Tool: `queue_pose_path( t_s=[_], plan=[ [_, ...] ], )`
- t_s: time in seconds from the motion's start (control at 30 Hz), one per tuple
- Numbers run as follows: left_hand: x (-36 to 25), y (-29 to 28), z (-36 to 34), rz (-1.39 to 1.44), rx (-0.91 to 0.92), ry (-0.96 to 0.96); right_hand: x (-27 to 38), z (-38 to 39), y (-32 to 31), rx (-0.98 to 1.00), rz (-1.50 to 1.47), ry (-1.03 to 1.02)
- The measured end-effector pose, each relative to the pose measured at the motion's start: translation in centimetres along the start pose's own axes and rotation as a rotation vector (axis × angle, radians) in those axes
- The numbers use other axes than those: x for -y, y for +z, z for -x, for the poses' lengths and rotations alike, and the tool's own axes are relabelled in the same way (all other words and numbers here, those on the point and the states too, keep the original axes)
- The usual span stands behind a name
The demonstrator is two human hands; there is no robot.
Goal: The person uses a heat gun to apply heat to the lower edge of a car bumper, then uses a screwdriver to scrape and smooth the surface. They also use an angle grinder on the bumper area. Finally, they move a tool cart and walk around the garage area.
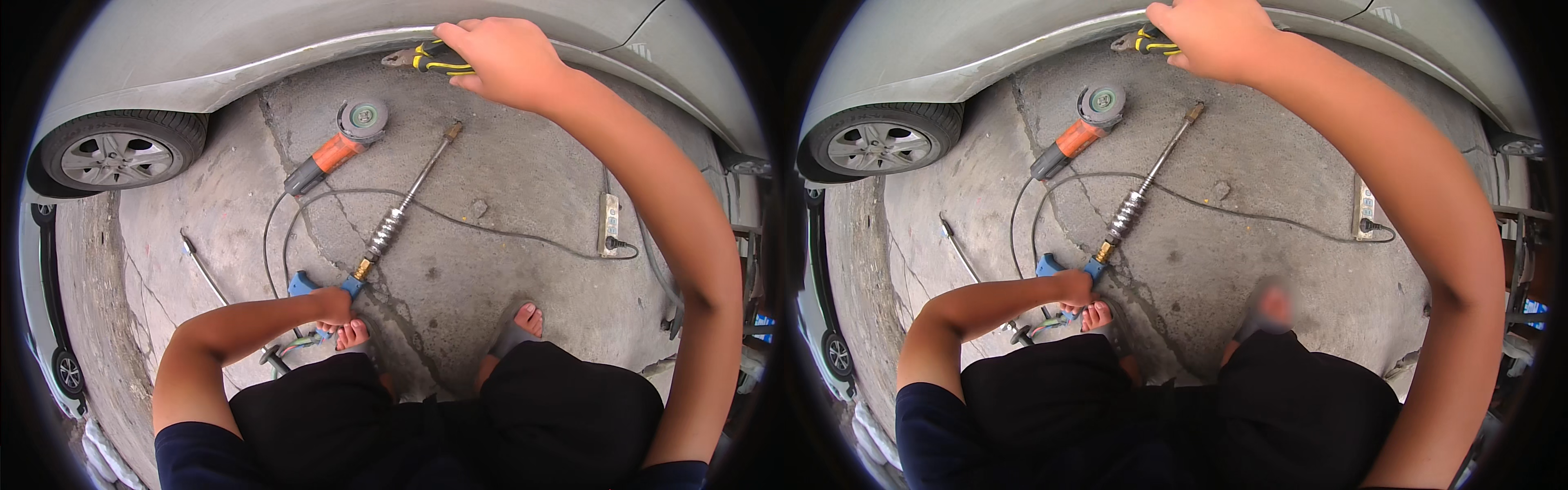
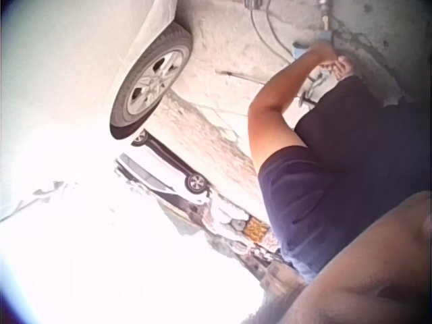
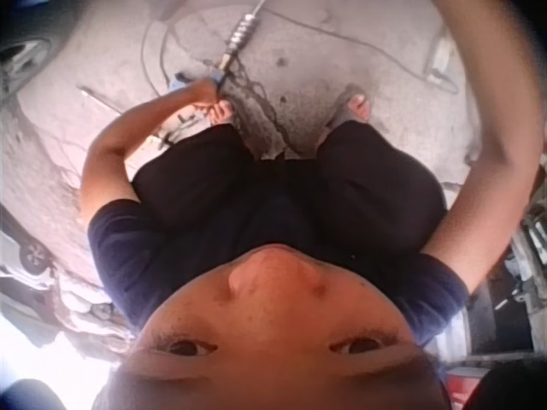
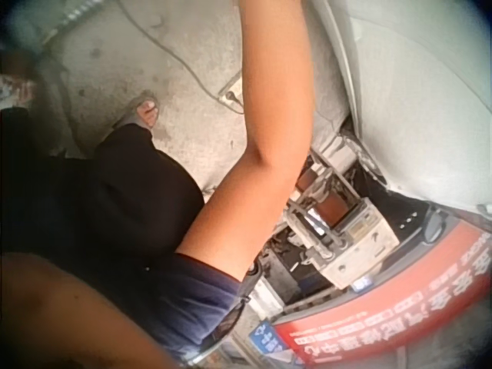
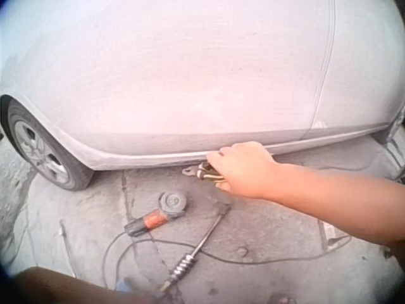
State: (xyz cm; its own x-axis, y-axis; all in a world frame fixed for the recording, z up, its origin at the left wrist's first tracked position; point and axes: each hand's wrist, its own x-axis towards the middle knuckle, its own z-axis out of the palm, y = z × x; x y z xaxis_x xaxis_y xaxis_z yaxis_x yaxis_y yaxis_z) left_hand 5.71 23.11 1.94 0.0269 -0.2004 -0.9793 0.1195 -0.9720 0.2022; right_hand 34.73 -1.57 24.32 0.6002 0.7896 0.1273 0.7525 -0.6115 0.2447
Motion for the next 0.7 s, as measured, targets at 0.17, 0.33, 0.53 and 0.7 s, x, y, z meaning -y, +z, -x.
queue_pose_path(
  t_s=[0.17,0.33,0.53,0.7],
  plan=[
    [0.1,0.2,0.4,0.016,-0.024,0.001,0.7,-1.3,0.0,0.078,0.092,0.001],
    [-0.2,-0.1,0.8,0.049,-0.012,0.011,2.0,-0.8,1.9,0.084,0.097,0.089],
    [0.2,-0.1,0.4,0.022,-0.005,0.034,2.5,-0.2,3.7,0.007,0.099,0.058],
    [0.2,0.1,0.4,0.003,-0.006,0.037,2.8,0.4,4.3,0.021,0.065,0.09]
  ],
)
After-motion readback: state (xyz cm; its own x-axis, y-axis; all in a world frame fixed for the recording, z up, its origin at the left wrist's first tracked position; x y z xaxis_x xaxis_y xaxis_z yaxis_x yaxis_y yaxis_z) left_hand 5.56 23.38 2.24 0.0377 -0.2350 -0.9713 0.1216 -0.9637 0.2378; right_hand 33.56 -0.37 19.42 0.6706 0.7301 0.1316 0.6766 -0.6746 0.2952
